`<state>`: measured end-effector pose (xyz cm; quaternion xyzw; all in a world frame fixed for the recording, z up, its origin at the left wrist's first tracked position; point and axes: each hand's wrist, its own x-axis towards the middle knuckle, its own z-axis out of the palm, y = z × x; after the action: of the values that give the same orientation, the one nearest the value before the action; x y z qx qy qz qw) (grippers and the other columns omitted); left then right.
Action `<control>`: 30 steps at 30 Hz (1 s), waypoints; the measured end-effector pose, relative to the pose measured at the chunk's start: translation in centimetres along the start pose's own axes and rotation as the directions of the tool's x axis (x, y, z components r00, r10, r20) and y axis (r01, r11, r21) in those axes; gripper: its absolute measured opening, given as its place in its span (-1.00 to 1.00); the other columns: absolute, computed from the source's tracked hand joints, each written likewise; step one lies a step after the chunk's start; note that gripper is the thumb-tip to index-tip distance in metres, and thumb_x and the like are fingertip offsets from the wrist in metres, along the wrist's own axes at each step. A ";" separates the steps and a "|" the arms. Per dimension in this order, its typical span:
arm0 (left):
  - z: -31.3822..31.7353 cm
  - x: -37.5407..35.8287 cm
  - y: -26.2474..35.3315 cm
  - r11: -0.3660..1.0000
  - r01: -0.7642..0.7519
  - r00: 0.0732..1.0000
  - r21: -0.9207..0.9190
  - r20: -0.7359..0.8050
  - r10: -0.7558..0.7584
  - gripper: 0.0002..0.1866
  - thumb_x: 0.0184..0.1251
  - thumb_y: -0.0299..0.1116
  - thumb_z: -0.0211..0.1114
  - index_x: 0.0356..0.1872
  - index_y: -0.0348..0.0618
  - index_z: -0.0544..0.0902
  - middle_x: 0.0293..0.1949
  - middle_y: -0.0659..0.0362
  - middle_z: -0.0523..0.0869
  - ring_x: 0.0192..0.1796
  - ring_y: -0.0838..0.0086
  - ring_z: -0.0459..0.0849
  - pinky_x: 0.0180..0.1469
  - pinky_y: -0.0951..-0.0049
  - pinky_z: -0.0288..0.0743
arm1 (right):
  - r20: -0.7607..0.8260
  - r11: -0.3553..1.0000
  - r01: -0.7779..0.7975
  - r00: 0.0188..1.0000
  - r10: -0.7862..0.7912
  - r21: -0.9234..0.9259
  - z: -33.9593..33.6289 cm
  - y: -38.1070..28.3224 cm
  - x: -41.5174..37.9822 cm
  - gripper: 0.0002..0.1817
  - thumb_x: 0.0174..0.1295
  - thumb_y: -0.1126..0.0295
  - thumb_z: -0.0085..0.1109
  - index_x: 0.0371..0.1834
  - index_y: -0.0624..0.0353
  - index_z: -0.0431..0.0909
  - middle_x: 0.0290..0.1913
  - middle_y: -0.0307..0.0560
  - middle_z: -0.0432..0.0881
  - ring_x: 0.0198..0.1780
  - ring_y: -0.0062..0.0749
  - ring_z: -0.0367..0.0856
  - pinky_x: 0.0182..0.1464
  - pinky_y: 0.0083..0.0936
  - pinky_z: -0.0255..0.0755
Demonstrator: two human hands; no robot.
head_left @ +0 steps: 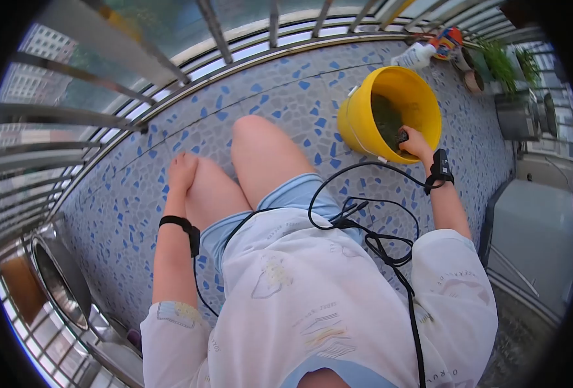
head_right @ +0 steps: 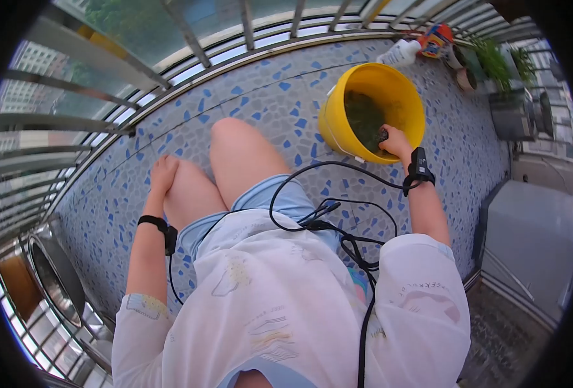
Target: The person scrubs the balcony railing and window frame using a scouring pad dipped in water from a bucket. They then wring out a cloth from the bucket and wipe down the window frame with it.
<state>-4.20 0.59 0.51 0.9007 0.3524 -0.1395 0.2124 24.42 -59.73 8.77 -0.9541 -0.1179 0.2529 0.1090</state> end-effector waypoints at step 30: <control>-6.0 5.0 0.8 0.879 -0.414 0.853 0.238 0.437 0.284 -0.20 0.22 0.19 0.17 0.31 -0.28 0.38 0.30 -0.20 0.39 0.35 -0.04 0.35 0.38 0.10 0.23 | -0.197 0.990 -0.052 0.977 0.077 0.129 -3.3 9.8 -10.7 -0.43 -0.34 0.44 0.44 -0.09 0.11 0.53 -0.19 0.09 0.67 -0.09 0.03 0.63 -0.03 -0.22 0.52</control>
<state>0.57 5.83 3.97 0.9264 0.1036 -0.3296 0.1496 18.74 -72.50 13.84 -0.9695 -0.0596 0.1654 0.1710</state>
